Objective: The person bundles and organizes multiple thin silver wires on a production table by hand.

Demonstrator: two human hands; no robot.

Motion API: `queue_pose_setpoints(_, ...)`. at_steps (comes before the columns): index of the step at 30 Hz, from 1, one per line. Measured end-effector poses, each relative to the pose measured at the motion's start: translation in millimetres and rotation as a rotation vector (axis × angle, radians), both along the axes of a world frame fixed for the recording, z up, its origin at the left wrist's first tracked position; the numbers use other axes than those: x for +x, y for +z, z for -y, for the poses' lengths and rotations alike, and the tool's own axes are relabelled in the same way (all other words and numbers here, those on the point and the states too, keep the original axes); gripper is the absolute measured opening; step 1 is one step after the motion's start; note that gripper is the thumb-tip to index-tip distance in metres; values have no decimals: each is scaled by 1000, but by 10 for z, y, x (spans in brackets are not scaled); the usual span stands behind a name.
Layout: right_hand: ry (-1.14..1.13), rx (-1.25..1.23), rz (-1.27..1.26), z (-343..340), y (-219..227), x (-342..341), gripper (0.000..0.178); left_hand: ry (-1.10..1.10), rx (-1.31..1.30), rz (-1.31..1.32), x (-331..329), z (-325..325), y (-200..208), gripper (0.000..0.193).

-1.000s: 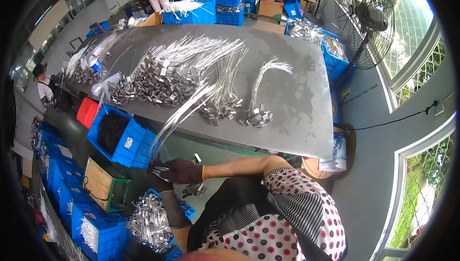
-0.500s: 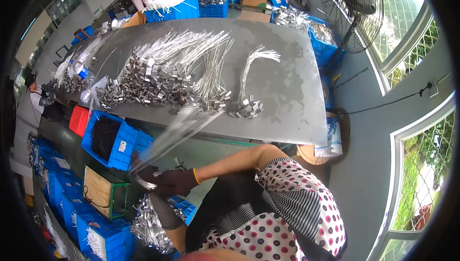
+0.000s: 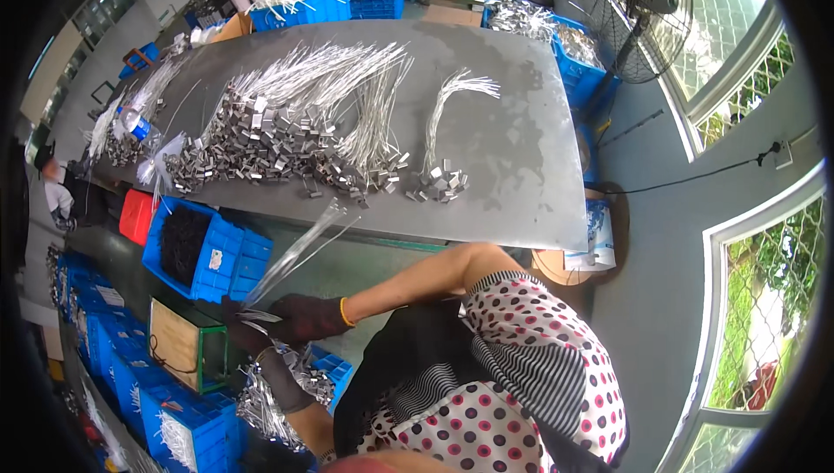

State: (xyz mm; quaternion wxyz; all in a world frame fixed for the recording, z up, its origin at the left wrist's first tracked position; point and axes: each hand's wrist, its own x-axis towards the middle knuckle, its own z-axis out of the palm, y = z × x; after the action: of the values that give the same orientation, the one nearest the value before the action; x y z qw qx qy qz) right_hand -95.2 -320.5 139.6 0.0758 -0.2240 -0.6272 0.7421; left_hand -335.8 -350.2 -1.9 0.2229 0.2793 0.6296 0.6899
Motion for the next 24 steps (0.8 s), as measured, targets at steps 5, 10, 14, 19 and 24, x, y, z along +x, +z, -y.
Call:
queue_pose_setpoints(5,22,611,-160,-74,-409,-68,34,52,-157,20,-512,404,-298,44)
queue_pose_setpoints(10,430,421,331,-553,-287,421,30,110,-300,-245,-649,884,-685,38)
queue_pose_setpoints(14,-89,1620,350,-410,-305,417,35,109,-256,-376,-703,1200,-1174,27)
queue_pose_setpoints(19,-312,1200,3,37,-451,-225,42,131,-187,-535,-285,709,-1501,17)
queue_pose_setpoints(24,-638,1547,-152,-26,-324,-198,49,-50,-536,-896,-332,-329,-640,15)
